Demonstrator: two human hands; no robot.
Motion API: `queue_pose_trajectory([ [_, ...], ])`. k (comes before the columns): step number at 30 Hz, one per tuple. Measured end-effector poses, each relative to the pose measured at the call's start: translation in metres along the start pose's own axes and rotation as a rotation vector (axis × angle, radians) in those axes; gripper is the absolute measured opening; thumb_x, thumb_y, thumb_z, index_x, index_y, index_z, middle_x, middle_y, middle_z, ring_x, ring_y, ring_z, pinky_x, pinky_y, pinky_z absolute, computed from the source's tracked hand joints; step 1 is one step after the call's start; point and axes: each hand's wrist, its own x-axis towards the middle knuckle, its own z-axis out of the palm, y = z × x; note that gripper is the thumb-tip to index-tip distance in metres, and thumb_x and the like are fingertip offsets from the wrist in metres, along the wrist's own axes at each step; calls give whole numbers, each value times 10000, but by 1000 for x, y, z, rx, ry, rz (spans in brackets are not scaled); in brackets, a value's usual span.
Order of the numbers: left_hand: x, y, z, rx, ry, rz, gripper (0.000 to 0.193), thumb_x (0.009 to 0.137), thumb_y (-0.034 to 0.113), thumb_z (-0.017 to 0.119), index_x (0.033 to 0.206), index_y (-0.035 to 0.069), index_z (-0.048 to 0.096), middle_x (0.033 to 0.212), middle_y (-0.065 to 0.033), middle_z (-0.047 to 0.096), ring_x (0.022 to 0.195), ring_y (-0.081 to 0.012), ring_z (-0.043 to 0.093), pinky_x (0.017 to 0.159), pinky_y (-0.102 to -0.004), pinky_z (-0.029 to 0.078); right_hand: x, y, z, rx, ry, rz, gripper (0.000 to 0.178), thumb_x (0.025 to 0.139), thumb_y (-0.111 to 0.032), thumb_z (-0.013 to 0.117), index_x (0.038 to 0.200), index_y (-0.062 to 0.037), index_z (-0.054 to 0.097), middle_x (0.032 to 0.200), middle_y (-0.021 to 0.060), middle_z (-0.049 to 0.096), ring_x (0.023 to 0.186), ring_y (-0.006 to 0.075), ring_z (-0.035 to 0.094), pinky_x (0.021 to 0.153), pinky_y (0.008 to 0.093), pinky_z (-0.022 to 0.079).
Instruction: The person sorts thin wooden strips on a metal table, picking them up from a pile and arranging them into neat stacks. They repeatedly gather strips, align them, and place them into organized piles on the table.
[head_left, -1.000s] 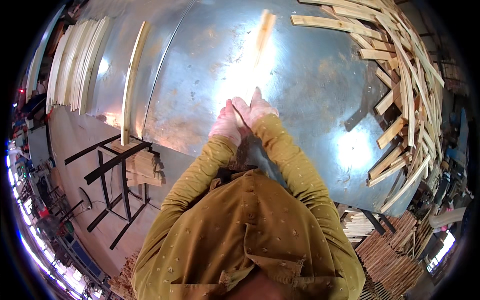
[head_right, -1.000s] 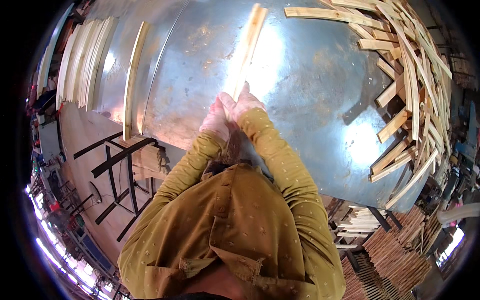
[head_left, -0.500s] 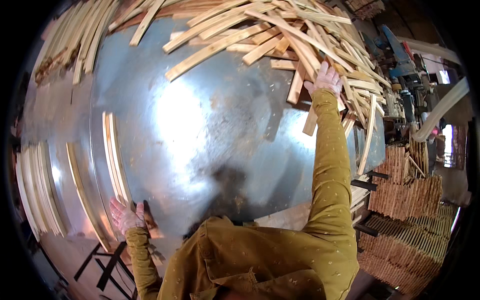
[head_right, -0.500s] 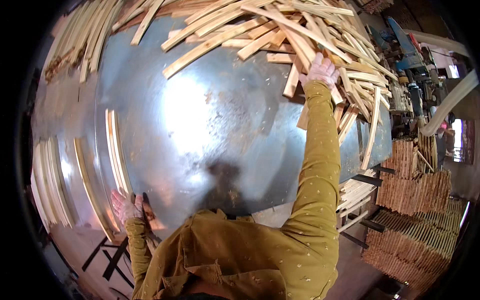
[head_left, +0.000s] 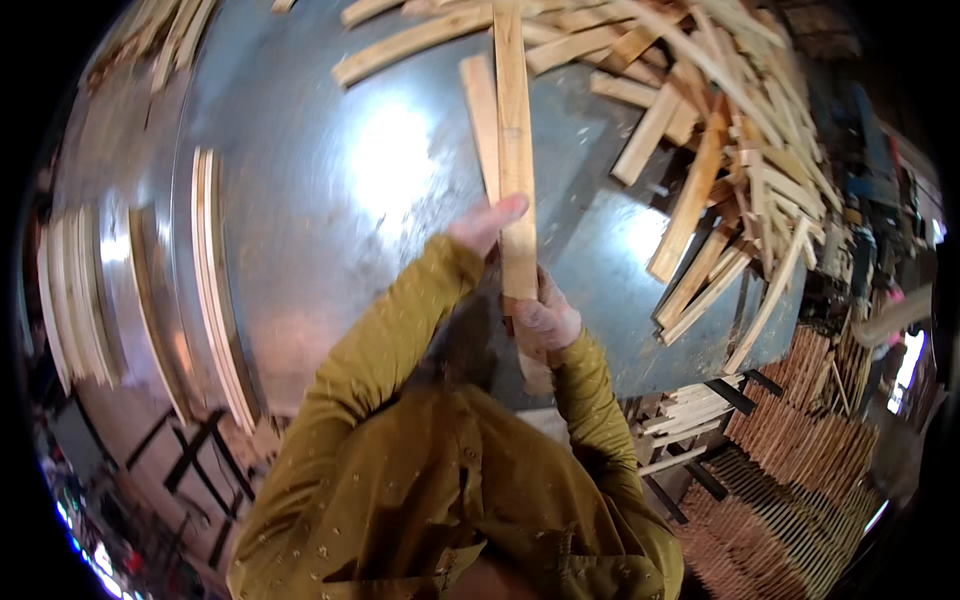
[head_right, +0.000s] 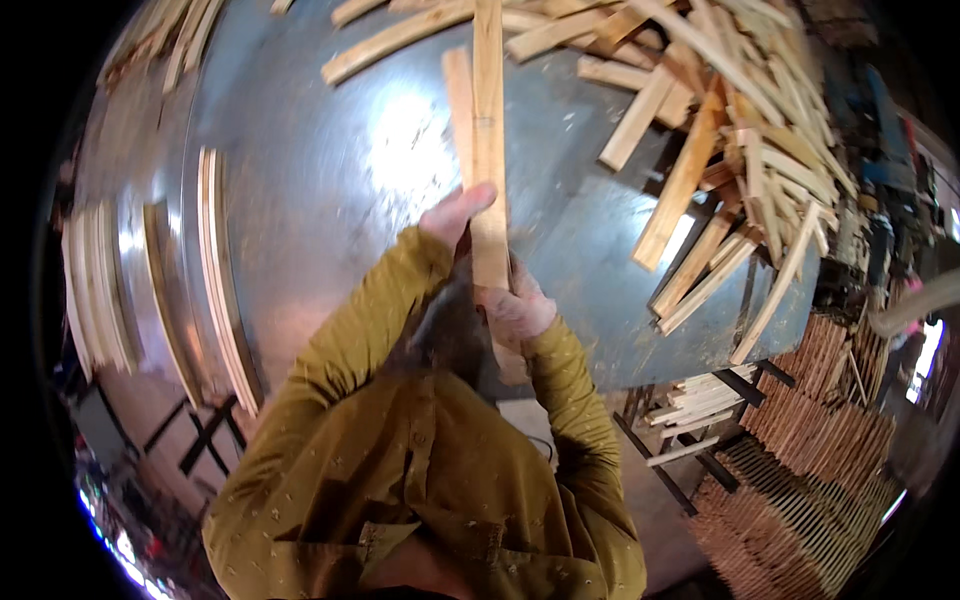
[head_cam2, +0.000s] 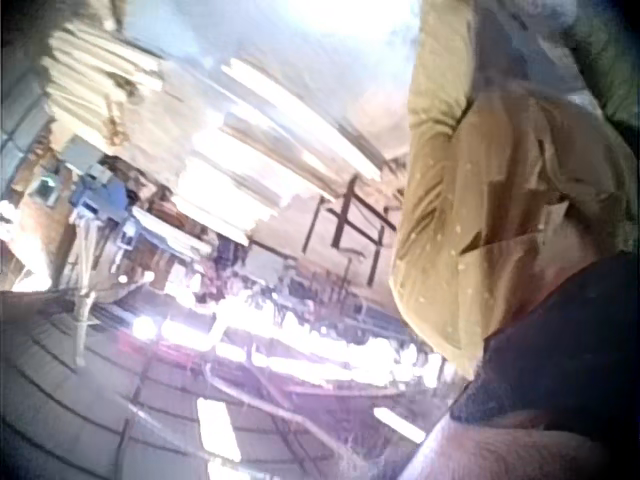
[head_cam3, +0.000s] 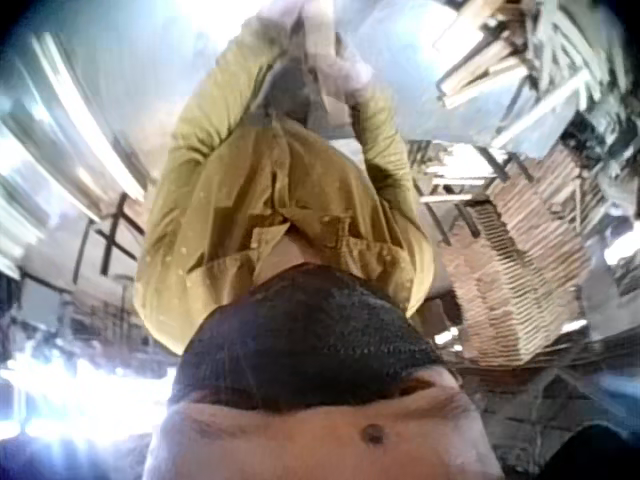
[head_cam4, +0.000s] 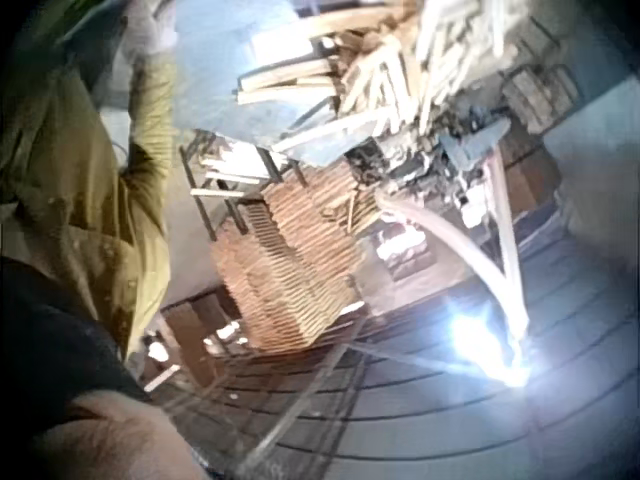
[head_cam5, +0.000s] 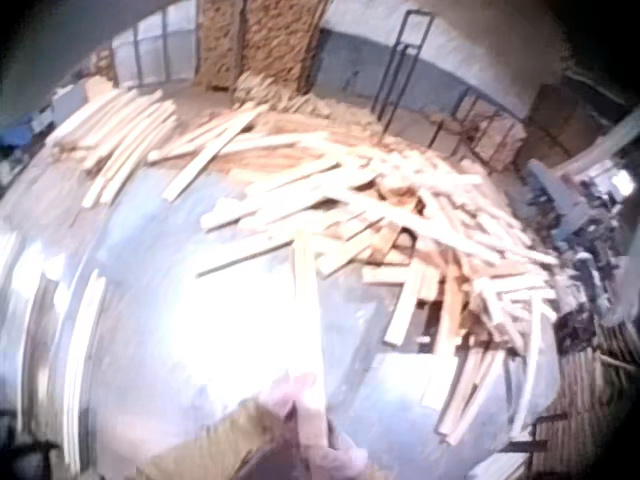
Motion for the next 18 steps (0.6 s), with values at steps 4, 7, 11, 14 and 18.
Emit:
queue_pose_trajectory([
  [4, -1, -13, -45, 395, 350, 73, 400, 879, 232, 720, 1189, 5, 609, 1013, -103, 685, 970, -202, 639, 869, -308, 509, 6, 66, -73, 66, 124, 80, 353, 970, -317, 585, 1262, -131, 521, 834, 51, 602, 600, 114, 533, 506, 227, 461],
  [7, -31, 0, -64, 354, 430, -52, 408, 891, 233, 704, 1189, -26, 601, 1028, -114, 694, 992, -215, 644, 874, -311, 508, -1, -5, -8, -172, -17, 27, 381, 979, -321, 581, 1288, -111, 508, 871, 75, 635, 646, 142, 579, 546, 275, 503],
  [11, -74, -11, -101, 471, 461, 160, 351, 907, 158, 668, 1183, -31, 563, 1003, -140, 696, 857, -230, 655, 759, -316, 544, 28, -6, 12, -78, -39, 2, 511, 938, -359, 628, 1343, -107, 443, 912, 95, 634, 717, 196, 612, 610, 351, 535],
  [14, -124, -23, -117, 284, 591, 220, 321, 903, 97, 648, 1196, 5, 556, 883, -86, 663, 737, -184, 623, 658, -310, 531, 45, 5, 35, -154, -104, -68, 573, 921, -375, 649, 1361, -102, 404, 927, 98, 623, 724, 193, 610, 606, 348, 543],
  [18, -206, -4, -142, 1281, 1274, -155, 529, 851, 394, 667, 1261, 71, 586, 1254, -144, 585, 1172, -323, 556, 1014, -430, 431, 60, 37, 57, -216, -104, -120, 559, 914, -339, 659, 1323, -49, 413, 896, 92, 608, 699, 174, 600, 580, 322, 545],
])
